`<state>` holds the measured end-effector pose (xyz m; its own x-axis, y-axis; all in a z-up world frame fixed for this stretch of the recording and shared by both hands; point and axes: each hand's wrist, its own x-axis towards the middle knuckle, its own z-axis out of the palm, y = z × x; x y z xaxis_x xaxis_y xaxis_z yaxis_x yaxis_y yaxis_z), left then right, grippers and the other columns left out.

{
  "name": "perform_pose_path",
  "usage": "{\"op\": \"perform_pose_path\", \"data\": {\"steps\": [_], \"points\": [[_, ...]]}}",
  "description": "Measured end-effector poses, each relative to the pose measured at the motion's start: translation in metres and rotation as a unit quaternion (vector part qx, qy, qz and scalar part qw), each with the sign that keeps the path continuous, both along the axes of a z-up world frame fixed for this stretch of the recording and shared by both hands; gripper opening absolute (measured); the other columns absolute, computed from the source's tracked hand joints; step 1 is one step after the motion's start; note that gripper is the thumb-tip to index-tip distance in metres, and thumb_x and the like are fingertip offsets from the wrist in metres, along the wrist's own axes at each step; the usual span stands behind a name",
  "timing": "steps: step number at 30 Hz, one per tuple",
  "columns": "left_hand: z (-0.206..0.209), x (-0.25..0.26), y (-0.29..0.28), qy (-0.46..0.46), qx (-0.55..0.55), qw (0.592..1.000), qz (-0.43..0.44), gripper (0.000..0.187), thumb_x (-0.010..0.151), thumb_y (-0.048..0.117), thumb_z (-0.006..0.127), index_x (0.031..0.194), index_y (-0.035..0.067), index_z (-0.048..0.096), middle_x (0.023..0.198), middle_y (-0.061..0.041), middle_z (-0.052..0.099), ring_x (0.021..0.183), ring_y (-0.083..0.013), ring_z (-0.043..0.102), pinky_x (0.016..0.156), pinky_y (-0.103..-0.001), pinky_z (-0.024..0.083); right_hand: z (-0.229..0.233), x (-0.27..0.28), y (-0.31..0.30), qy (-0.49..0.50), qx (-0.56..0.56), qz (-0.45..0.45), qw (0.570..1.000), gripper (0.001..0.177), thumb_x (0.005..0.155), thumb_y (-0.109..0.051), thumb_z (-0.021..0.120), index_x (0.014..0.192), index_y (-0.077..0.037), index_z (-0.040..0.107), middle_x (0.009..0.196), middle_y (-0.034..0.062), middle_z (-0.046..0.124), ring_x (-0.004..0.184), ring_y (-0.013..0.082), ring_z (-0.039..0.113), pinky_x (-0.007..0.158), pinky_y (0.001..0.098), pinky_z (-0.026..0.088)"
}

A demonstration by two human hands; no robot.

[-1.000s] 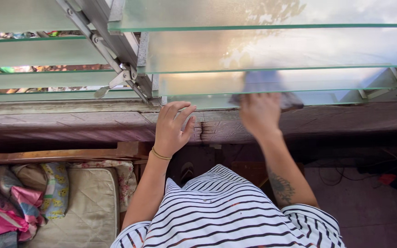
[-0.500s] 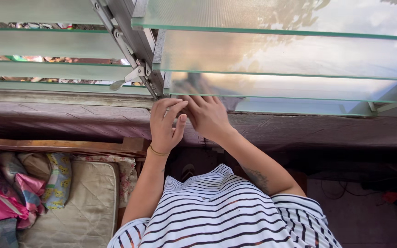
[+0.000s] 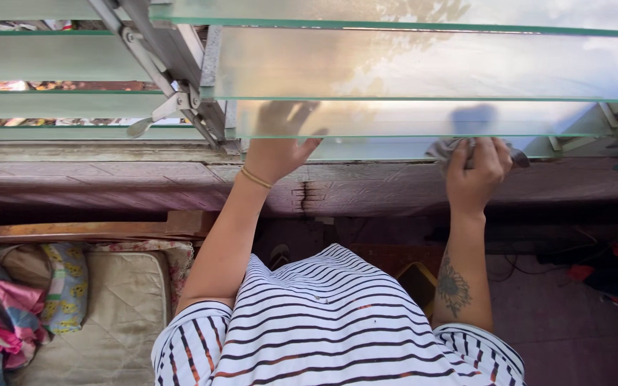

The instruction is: The person wipes a glass window pane with a cloth. They dip the cloth into a small container of liquid and continue wiping the glass surface.

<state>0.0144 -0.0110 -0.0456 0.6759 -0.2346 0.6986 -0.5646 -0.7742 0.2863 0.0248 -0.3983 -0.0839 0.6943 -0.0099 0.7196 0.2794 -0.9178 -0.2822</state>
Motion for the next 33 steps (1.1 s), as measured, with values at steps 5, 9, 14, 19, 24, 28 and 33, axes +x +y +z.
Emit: {"op": "perform_pose_path", "data": {"steps": [5, 9, 14, 19, 24, 28, 33], "points": [[-0.01, 0.014, 0.002, 0.049, -0.019, 0.996, 0.068, 0.068, 0.102, 0.059, 0.066, 0.132, -0.001, 0.059, 0.12, -0.022, 0.062, 0.108, -0.0405, 0.06, 0.093, -0.052, 0.046, 0.028, -0.029, 0.009, 0.017, 0.574, 0.133, 0.808, 0.045, 0.107, -0.035, 0.05, 0.131, 0.0, 0.064, 0.132, 0.0178, 0.065, 0.127, 0.0369, 0.062, 0.11, 0.0501, 0.054], [-0.013, 0.012, 0.004, -0.003, -0.006, 0.998, 0.059, 0.068, 0.106, 0.06, 0.061, 0.136, 0.0, 0.057, 0.129, -0.02, 0.062, 0.115, -0.0389, 0.06, 0.097, -0.05, 0.045, 0.051, -0.067, 0.007, 0.02, 0.858, 0.275, 0.433, 0.055, 0.107, -0.035, 0.037, 0.147, 0.001, 0.05, 0.149, 0.0248, 0.055, 0.141, 0.0428, 0.052, 0.119, 0.0571, 0.045], [-0.018, 0.014, 0.0, 0.068, 0.02, 0.994, 0.087, 0.071, 0.103, 0.064, 0.06, 0.133, 0.0, 0.058, 0.119, -0.019, 0.063, 0.104, -0.0371, 0.059, 0.092, -0.05, 0.045, 0.03, -0.077, -0.037, -0.025, 0.927, 0.264, 0.265, 0.056, 0.109, -0.026, 0.033, 0.151, 0.009, 0.046, 0.158, 0.0261, 0.047, 0.144, 0.0445, 0.048, 0.121, 0.0627, 0.035], [-0.024, 0.012, -0.001, 0.028, 0.035, 0.993, 0.108, 0.069, 0.102, 0.065, 0.06, 0.131, 0.003, 0.059, 0.119, -0.016, 0.063, 0.106, -0.0344, 0.058, 0.095, -0.05, 0.043, 0.011, -0.075, -0.062, -0.071, 0.919, 0.299, 0.248, 0.048, 0.115, -0.022, 0.033, 0.152, 0.008, 0.045, 0.16, 0.0238, 0.046, 0.148, 0.0431, 0.044, 0.123, 0.0617, 0.034], [-0.015, 0.011, -0.002, 0.164, 0.041, 0.98, 0.106, 0.067, 0.1, 0.067, 0.06, 0.126, 0.004, 0.062, 0.111, -0.016, 0.064, 0.105, -0.0348, 0.058, 0.096, -0.05, 0.042, 0.034, -0.081, -0.018, -0.026, 0.915, 0.243, 0.322, 0.055, 0.106, -0.024, 0.031, 0.151, 0.004, 0.045, 0.157, 0.0273, 0.046, 0.145, 0.0473, 0.045, 0.122, 0.065, 0.031], [-0.019, 0.01, -0.003, 0.048, 0.016, 0.994, 0.101, 0.065, 0.103, 0.063, 0.061, 0.128, 0.003, 0.062, 0.117, -0.016, 0.066, 0.106, -0.0351, 0.059, 0.094, -0.05, 0.042, 0.015, -0.063, 0.014, 0.054, 0.915, 0.32, 0.239, 0.053, 0.111, -0.025, 0.031, 0.156, 0.001, 0.042, 0.159, 0.0242, 0.045, 0.148, 0.0418, 0.041, 0.124, 0.0626, 0.029], [-0.021, 0.012, -0.003, 0.068, 0.021, 0.992, 0.102, 0.064, 0.102, 0.062, 0.061, 0.126, 0.004, 0.064, 0.112, -0.016, 0.067, 0.104, -0.0356, 0.06, 0.095, -0.051, 0.042, -0.013, -0.039, 0.008, 0.051, 0.906, 0.36, 0.217, 0.052, 0.113, -0.031, 0.031, 0.154, -0.001, 0.043, 0.157, 0.0203, 0.046, 0.147, 0.0381, 0.041, 0.124, 0.0585, 0.032]]}}
